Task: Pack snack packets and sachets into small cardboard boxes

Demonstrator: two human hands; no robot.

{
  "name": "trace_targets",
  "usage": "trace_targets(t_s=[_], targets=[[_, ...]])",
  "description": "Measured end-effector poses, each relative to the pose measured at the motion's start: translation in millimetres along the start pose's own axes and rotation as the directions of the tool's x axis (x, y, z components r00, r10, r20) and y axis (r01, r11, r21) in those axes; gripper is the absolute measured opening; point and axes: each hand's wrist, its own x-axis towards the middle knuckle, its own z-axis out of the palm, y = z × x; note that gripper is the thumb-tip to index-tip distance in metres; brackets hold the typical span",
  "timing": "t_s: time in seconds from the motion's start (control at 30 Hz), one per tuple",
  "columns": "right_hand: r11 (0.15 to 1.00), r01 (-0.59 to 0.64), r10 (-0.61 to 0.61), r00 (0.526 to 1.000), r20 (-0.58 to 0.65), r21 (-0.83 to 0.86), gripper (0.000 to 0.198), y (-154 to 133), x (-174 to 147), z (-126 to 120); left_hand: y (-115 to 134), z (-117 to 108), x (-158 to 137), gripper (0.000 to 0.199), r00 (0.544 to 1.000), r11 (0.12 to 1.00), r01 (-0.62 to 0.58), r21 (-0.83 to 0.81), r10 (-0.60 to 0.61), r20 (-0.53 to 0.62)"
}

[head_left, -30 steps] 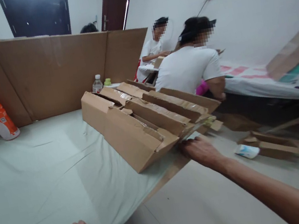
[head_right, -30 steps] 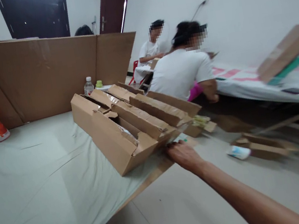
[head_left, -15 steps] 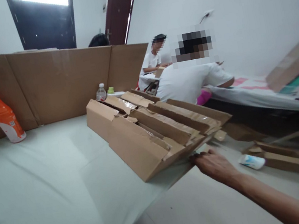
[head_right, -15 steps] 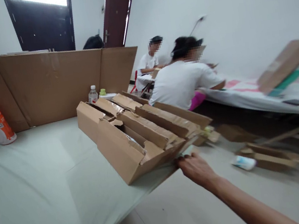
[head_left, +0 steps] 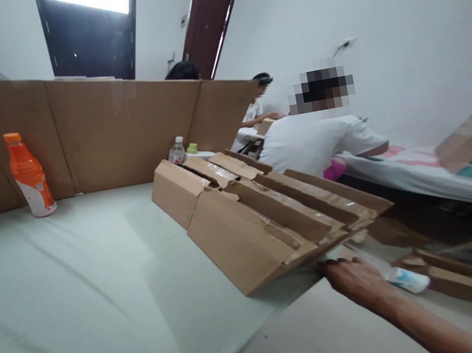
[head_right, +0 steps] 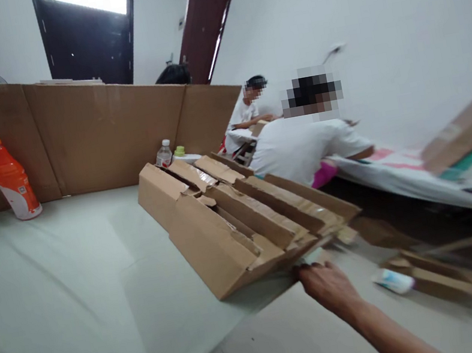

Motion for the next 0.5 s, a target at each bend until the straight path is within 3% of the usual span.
trace_targets(t_s=[0.1, 0.17, 0.23, 0.3, 0.37, 0.43, 0.5], targets=[[0.995, -0.085, 0.088, 0.995, -0.054, 0.054, 0.041, 4.5, -11.7, -14.5, -16.8, -15.0, -5.4, 0.030, 0.997, 0.997, 0.036, -0.069, -0.031, 0.070], [0.976, -0.185, 0.199, 0.973, -0.119, 0.118, 0.035, 1.7, -20.0, -31.9, -30.2, -27.5, -11.3, 0.022, 0.983, 0.988, 0.123, -0.088, -0.109, 0.149], [0.945, -0.224, 0.286, 0.921, -0.264, 0.238, 0.028, -12.6, -24.0, -56.6, -38.8, -35.5, -18.1, 0.043, 0.951, 0.978, 0.197, -0.072, -0.173, 0.255], [0.931, -0.121, 0.277, 0.849, -0.450, 0.345, 0.029, -38.5, -19.2, -85.9, -38.6, -34.9, -23.6, 0.070, 0.929, 0.984, 0.168, -0.053, -0.140, 0.344], [0.939, 0.042, 0.168, 0.809, -0.563, 0.342, 0.038, -68.8, -3.4, -113.7, -29.6, -25.5, -26.8, 0.068, 0.938, 0.998, 0.058, -0.033, -0.043, 0.344], [0.932, 0.098, 0.113, 0.838, -0.534, 0.350, 0.050, -94.5, 20.0, -133.2, -15.9, -11.7, -28.2, 0.050, 0.967, 1.000, -0.020, 0.009, 0.017, 0.256], [0.906, 0.034, 0.135, 0.922, -0.363, 0.422, 0.056, -110.2, 44.2, -141.1, -3.7, -0.4, -29.2, 0.036, 0.993, 0.999, -0.020, 0.034, 0.016, 0.117]])
